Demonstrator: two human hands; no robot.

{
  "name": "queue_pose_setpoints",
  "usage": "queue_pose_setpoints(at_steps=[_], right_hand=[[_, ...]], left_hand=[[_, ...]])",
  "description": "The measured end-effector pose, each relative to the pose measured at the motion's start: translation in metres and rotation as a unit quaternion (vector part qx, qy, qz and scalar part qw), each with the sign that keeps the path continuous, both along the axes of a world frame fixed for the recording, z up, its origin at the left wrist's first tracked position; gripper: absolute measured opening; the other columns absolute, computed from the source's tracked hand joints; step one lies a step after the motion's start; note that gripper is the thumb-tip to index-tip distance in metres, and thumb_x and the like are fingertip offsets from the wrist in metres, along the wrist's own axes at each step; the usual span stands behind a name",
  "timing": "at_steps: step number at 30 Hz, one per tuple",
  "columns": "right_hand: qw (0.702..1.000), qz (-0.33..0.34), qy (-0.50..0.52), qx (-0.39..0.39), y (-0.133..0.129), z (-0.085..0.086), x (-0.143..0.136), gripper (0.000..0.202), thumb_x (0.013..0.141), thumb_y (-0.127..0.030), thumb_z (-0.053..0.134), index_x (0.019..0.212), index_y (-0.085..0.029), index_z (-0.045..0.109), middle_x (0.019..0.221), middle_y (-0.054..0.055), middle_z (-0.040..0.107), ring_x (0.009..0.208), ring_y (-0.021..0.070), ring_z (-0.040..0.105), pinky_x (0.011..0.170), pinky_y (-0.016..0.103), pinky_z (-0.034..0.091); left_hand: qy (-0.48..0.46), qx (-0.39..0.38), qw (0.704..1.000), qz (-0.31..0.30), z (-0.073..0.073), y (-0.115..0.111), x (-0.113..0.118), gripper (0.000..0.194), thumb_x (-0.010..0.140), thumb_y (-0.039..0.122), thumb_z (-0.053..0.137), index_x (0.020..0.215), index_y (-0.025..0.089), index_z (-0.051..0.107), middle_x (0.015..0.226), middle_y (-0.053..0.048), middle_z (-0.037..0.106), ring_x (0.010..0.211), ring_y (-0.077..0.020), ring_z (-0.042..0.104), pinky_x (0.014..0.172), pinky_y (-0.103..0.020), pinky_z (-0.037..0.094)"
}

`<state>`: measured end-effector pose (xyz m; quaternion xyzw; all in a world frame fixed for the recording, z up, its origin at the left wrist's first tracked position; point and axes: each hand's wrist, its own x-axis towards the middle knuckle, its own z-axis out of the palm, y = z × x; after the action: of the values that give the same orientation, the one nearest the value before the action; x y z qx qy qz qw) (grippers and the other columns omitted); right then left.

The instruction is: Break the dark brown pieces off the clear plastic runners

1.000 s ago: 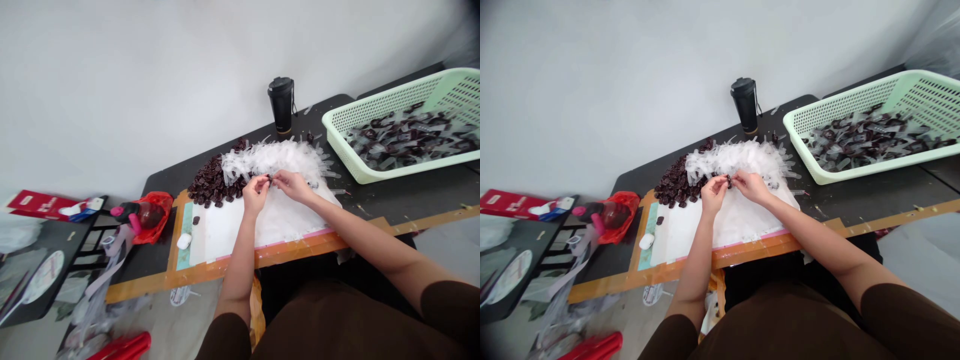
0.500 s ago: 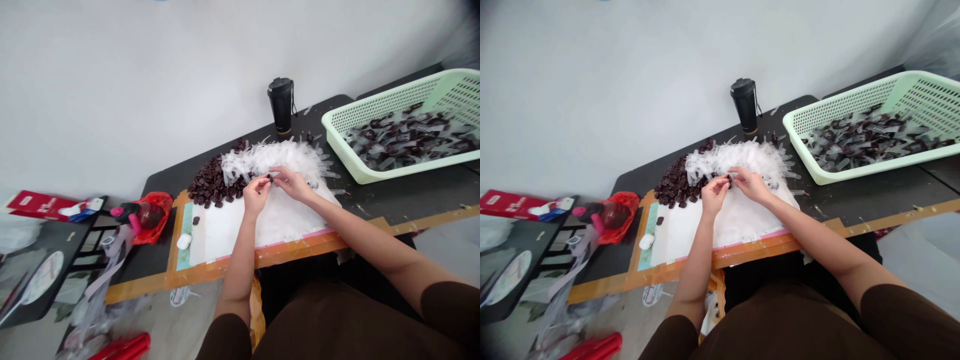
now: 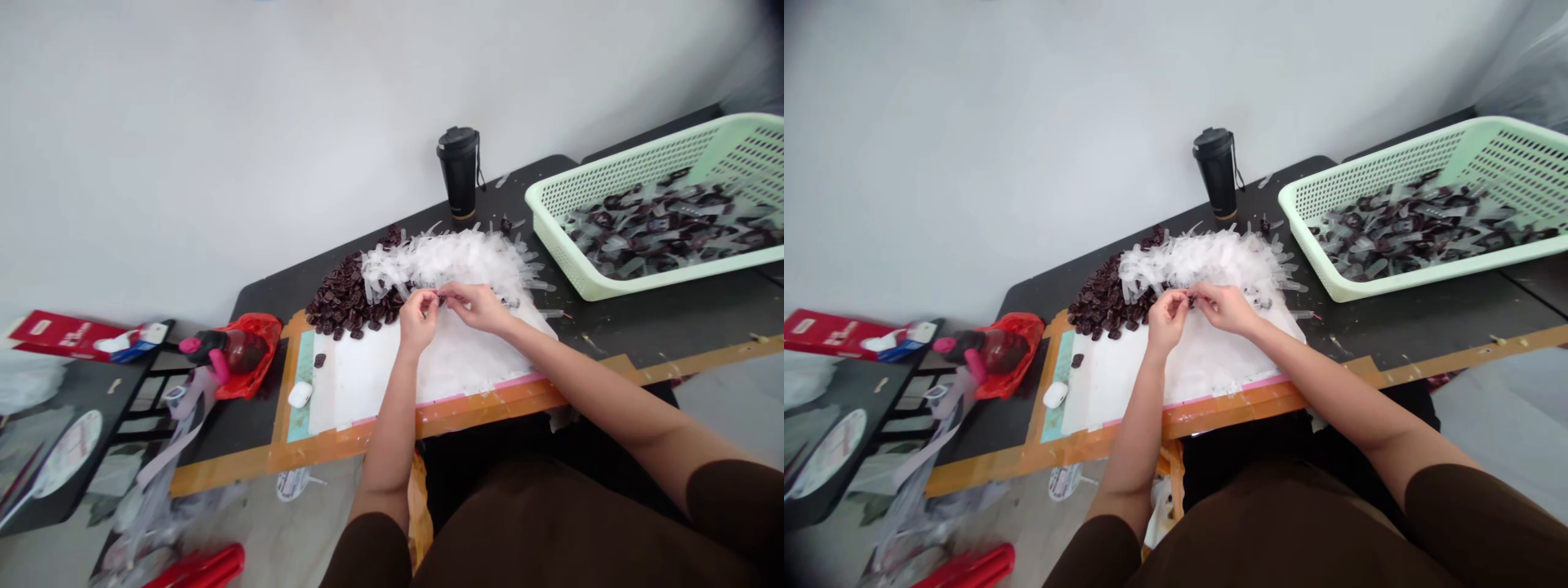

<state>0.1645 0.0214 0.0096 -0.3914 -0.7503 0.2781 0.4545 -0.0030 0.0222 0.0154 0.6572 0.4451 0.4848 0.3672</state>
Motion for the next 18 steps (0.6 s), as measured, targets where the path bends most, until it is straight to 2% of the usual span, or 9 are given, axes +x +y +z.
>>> queue_pose_setpoints(at_steps=[6, 11, 15, 18], right_hand=[[0.994, -0.003, 0.086, -0.06, -0.001, 0.004, -0.005, 0.018, 0.085, -0.034, 0.059, 0.091, -0.018, 0.066, 0.083, 0.005, 0.071, 0.072, 0.0185, 0.067, 0.066, 0.03, 0.056], [0.986, 0.02, 0.126, -0.104, 0.0, 0.002, -0.008, 0.018, 0.082, -0.036, 0.062, 0.085, -0.019, 0.065, 0.08, 0.006, 0.07, 0.074, 0.0202, 0.067, 0.07, 0.034, 0.056], [0.964, 0.069, 0.187, -0.176, 0.001, 0.004, -0.006, 0.025, 0.08, -0.04, 0.065, 0.092, -0.018, 0.063, 0.081, 0.005, 0.068, 0.074, 0.0192, 0.066, 0.071, 0.035, 0.056], [0.969, 0.061, 0.166, -0.172, 0.004, 0.003, -0.004, 0.026, 0.079, -0.042, 0.066, 0.087, -0.017, 0.065, 0.081, 0.005, 0.066, 0.072, 0.018, 0.063, 0.067, 0.033, 0.054]], left_hand=[[0.051, 0.035, 0.996, 0.059, -0.005, -0.008, 0.011, 0.003, 0.085, 0.025, 0.058, 0.085, 0.023, 0.059, 0.094, -0.006, 0.066, 0.084, -0.0192, 0.059, 0.083, -0.03, 0.044], [0.055, 0.057, 0.992, 0.097, -0.005, -0.009, 0.013, 0.011, 0.092, 0.031, 0.049, 0.091, 0.023, 0.055, 0.095, -0.007, 0.064, 0.084, -0.0191, 0.059, 0.085, -0.031, 0.042], [0.099, 0.122, 0.984, 0.084, 0.0, -0.011, 0.014, 0.018, 0.092, 0.035, 0.047, 0.087, 0.02, 0.054, 0.104, -0.011, 0.056, 0.104, -0.0224, 0.055, 0.091, -0.034, 0.042], [0.119, 0.135, 0.98, 0.084, 0.002, -0.011, 0.015, 0.021, 0.091, 0.038, 0.049, 0.084, 0.019, 0.055, 0.111, -0.014, 0.049, 0.114, -0.0248, 0.051, 0.092, -0.036, 0.044]])
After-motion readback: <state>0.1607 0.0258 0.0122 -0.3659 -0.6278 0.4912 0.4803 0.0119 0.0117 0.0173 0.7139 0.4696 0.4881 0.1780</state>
